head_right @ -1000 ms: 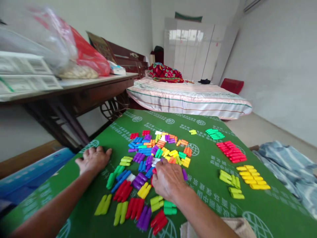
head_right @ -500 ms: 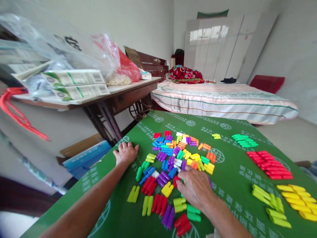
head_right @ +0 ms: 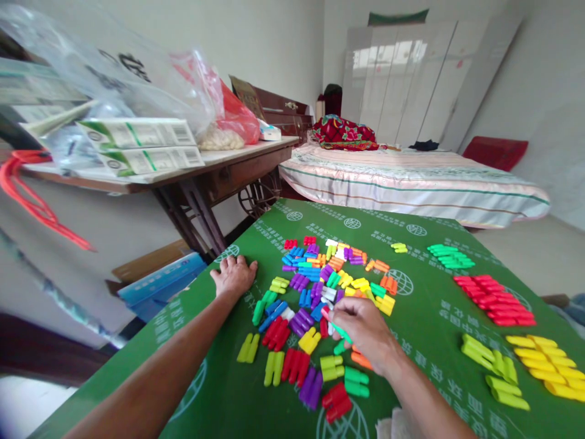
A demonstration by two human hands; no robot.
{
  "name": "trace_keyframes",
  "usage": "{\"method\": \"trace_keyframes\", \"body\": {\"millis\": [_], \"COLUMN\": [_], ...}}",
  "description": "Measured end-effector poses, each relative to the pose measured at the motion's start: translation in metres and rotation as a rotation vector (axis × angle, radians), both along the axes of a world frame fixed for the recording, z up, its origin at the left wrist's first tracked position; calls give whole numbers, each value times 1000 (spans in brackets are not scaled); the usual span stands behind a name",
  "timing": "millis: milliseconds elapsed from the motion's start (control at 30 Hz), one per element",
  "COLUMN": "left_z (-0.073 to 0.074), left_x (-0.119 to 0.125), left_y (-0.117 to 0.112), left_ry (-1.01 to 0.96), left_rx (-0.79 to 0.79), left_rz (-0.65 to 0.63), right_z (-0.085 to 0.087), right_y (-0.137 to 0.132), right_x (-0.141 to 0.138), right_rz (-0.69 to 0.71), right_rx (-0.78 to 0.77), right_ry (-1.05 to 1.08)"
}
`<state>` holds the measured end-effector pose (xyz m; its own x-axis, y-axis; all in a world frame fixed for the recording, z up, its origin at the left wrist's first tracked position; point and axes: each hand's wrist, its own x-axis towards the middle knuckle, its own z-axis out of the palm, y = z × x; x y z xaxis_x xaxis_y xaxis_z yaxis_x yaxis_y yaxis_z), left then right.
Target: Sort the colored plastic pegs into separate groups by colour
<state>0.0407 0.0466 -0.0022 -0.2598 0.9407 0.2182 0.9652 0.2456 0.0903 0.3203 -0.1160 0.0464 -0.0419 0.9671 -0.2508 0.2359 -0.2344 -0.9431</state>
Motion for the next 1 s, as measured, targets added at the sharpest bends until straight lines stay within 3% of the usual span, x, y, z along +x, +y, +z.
{"method": "trace_keyframes", "body": {"millis": [233, 367, 467, 533, 633, 733, 833, 1000], "left_z": [15, 32, 44, 51, 62, 67, 69, 74], "left_x": [-7, -3, 19, 39, 66, 82, 88, 88], "left_y": [-6, -28, -70, -105, -148, -169, -173, -169], "left_ry": [-237, -349, -453, -696, -871, -1058, -1307, -1448], "left_rx": [41, 51, -4, -128, -331, -501, -628, -642], "left_rz": [-37, -149, -372, -742, -1009, -978, -881, -761], "right_z": [-5, -12, -12, -10, -7, -4, 0, 4], "right_y": [-19, -33, -41, -44, -49, -55, -63, -73], "right_x": [-7, -7, -10, -15, -25, -31, -31, -21], "right_rz": [-60, -99, -109, -120, -135, -112, -72, -53], "right_rx": [-20, -33, -37, -31, -10, 27, 36, 27], "right_ry": [247, 264, 289, 314, 354, 391, 427, 439]}}
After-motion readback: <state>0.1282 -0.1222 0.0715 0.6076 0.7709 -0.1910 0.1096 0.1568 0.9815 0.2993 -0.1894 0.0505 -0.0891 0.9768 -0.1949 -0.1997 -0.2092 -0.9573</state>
